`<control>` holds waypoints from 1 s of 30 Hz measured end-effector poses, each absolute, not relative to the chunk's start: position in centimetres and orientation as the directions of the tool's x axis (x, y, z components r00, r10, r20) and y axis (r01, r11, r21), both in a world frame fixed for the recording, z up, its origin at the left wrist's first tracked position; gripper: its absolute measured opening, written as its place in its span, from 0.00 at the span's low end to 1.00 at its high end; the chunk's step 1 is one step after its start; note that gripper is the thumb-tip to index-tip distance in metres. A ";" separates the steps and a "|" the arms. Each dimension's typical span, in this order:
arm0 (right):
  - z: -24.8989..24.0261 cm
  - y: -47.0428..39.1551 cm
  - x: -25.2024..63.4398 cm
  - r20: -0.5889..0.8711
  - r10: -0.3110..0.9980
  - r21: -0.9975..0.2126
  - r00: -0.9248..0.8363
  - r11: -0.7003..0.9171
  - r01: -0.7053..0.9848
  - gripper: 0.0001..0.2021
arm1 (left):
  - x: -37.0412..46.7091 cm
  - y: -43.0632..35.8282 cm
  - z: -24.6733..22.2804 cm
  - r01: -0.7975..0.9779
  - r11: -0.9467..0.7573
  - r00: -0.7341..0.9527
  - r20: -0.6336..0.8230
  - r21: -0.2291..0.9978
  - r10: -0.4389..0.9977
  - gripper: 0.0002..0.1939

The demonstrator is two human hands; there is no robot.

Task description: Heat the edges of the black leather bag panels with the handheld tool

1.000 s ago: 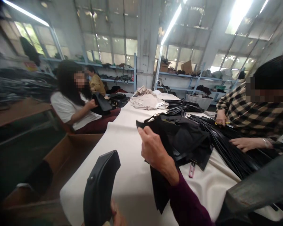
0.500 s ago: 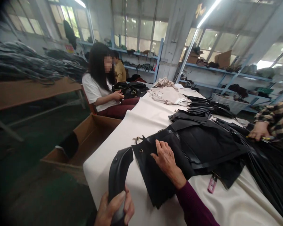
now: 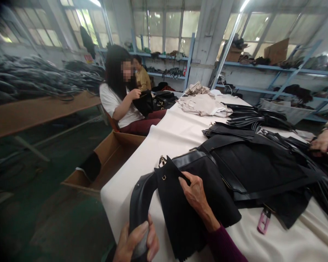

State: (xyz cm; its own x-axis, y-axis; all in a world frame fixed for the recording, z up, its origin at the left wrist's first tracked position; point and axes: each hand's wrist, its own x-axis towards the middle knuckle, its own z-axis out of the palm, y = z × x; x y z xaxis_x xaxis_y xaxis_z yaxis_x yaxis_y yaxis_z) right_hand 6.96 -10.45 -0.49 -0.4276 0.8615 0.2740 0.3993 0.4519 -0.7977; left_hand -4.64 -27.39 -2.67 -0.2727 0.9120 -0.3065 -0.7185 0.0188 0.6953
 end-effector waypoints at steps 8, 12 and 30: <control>0.5 -12.6 8.5 0.139 0.901 -0.923 -0.410 0.268 0.276 0.12 | -3.7 -26.5 -2.0 -0.719 0.079 -0.166 -0.281 0.691 0.945 0.22; -0.1 -12.6 9.3 -0.010 0.932 -0.984 -0.361 0.055 0.169 0.11 | -3.8 -26.4 -1.7 -0.723 0.017 -0.223 -0.257 0.691 0.940 0.19; -0.8 -12.3 9.5 -0.239 0.945 -0.964 -0.225 -0.259 -0.065 0.13 | -3.6 -26.7 -1.1 -0.705 0.088 -0.203 -0.319 0.703 0.926 0.23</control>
State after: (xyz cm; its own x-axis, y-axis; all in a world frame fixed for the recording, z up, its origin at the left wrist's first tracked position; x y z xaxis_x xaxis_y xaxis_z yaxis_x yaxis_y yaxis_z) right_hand 9.46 -12.25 -0.78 -0.2248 0.9447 -0.2386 -0.0648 -0.2588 -0.9637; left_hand -3.61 -26.68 -1.12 -0.2029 0.9258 -0.3190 -0.7053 0.0878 0.7034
